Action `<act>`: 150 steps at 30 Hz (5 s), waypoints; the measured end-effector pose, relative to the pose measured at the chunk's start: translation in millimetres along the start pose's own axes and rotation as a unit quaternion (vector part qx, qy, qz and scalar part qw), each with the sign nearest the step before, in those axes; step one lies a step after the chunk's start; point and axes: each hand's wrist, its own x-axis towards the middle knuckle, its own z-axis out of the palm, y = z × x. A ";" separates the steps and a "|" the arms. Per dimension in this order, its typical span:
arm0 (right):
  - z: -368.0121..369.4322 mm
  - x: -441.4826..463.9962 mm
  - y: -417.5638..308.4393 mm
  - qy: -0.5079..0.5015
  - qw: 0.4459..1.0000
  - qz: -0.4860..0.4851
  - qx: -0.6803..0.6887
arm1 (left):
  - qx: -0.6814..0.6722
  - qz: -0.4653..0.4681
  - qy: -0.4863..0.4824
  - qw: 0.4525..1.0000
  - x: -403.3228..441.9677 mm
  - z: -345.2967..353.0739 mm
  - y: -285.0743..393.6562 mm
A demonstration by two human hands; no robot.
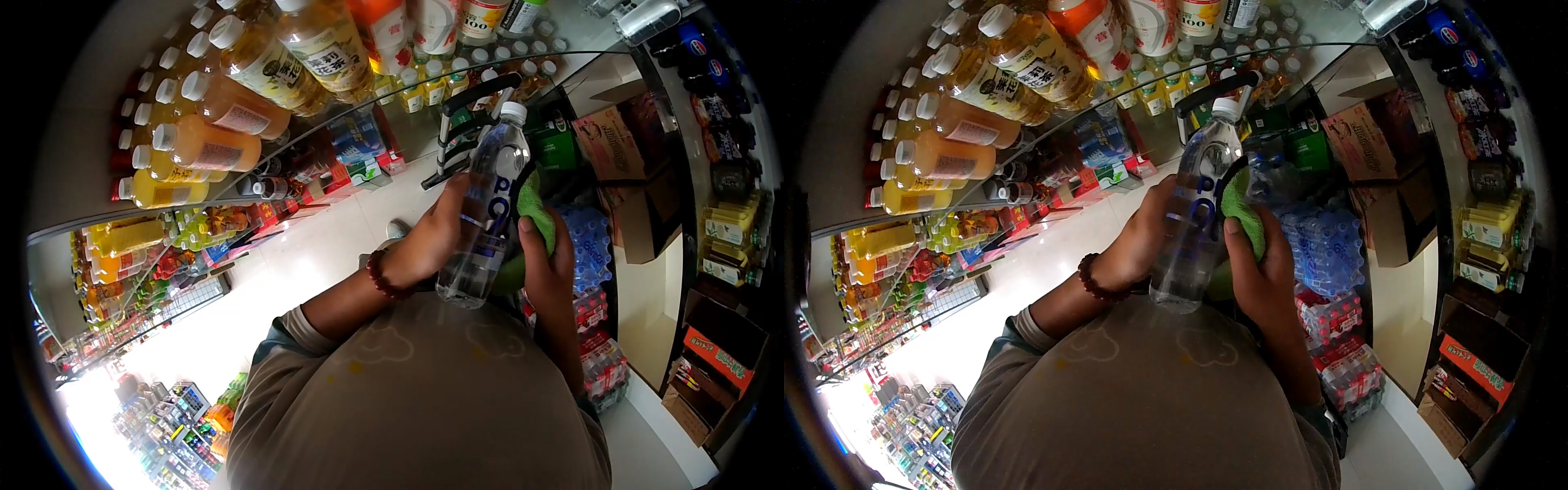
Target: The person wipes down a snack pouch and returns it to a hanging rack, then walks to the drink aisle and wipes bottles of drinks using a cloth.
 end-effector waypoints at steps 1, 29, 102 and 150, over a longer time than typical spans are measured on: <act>0.7 -0.3 1.3 0.019 1.000 0.005 0.004 | 0.000 0.000 0.000 1.000 0.5 0.5 1.6; -5.8 13.7 -25.9 0.117 0.983 -0.139 0.006 | -0.284 -0.039 -0.226 0.931 -11.6 5.2 7.0; -17.8 -24.7 42.7 -0.267 0.941 0.060 0.197 | -0.236 0.081 -0.227 0.941 10.3 11.5 45.8; -8.0 -13.1 11.4 -0.407 0.771 0.084 0.482 | -0.221 0.157 -0.223 0.937 -5.0 17.5 73.4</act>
